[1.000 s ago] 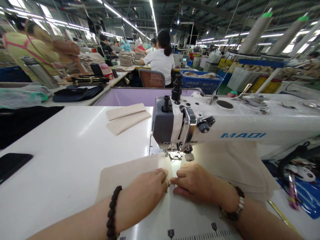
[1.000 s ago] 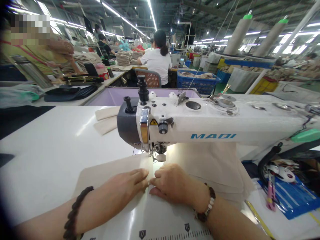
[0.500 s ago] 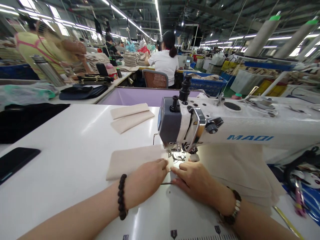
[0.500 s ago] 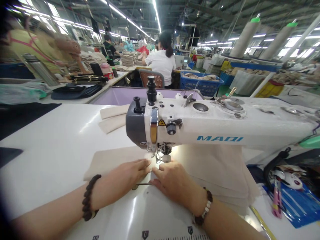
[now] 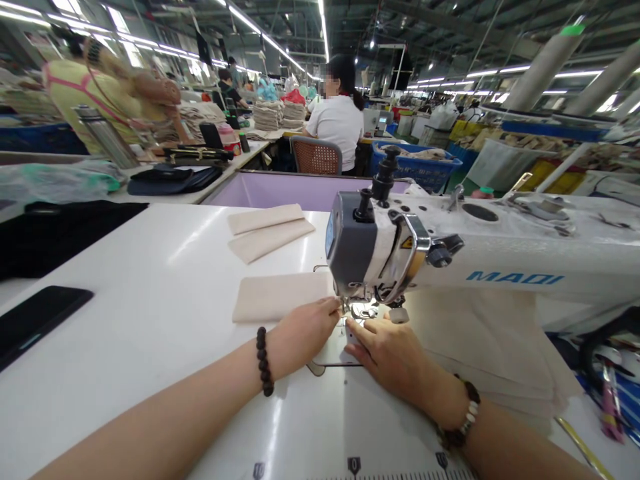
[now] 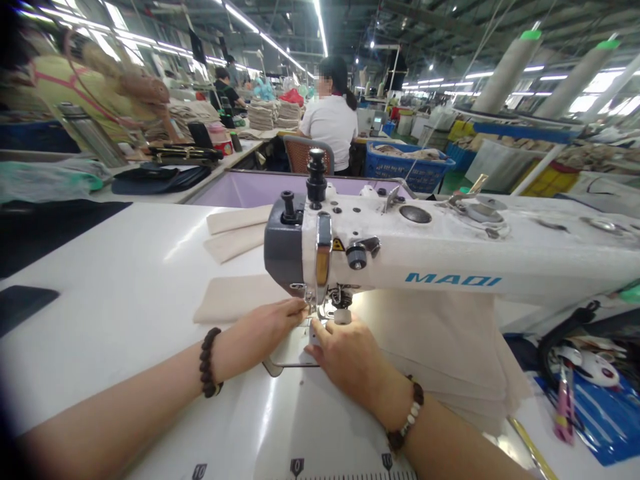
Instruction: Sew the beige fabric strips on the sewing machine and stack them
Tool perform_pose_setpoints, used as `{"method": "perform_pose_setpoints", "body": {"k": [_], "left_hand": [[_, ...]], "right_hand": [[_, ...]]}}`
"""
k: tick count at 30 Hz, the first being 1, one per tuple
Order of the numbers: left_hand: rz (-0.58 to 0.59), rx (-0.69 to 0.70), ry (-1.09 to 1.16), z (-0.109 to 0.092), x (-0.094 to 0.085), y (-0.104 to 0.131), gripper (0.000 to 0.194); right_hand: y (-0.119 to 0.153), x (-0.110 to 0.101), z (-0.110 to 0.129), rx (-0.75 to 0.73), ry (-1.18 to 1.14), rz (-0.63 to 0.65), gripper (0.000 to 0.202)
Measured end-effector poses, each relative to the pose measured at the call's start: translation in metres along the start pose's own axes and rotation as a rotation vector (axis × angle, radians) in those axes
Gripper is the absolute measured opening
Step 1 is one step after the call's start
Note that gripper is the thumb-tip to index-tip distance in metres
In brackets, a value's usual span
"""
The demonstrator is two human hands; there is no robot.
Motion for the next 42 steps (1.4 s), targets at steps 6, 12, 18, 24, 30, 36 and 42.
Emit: {"method": "perform_pose_setpoints", "body": {"k": [6,12,18,24,30,36,42], "left_hand": [[0.024,-0.053,-0.077,0.005,0.004,-0.003,0.024],[0.028,-0.071,-0.083,0.0,0.003,-0.005,0.025],[0.025,-0.048,-0.255,-0.006,0.004,-0.002,0.026],[0.051,-0.267,-0.34,0.001,0.005,0.001,0.03],[-0.021,-0.391,-0.208,0.029,-0.066,0.029,0.05],[-0.541,-0.418,0.639,0.047,-0.097,0.07,0.051],[-0.303,-0.465,-0.047,0.035,-0.035,0.083,0.039]], "right_hand": [[0.001,-0.001,0.001,0.009,-0.011,0.029,0.027],[0.001,-0.001,0.0,0.012,-0.021,0.04,0.027],[0.001,-0.001,0.0,0.01,-0.011,0.007,0.026],[0.002,0.002,0.0,0.011,0.008,-0.009,0.021],[0.004,0.001,-0.001,-0.01,-0.006,-0.025,0.02],[0.005,0.001,-0.002,-0.029,-0.004,-0.033,0.019],[0.004,0.002,-0.002,-0.03,0.0,-0.042,0.02]]}}
Point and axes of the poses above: each hand's wrist, its own y-axis away from the middle knuckle, its own x-axis out of the palm, z = x × y, the point moved 2 cm from there along -y, towards the middle knuckle, and after that the axes turned 7 degrees about x, right-handed, at the moved point
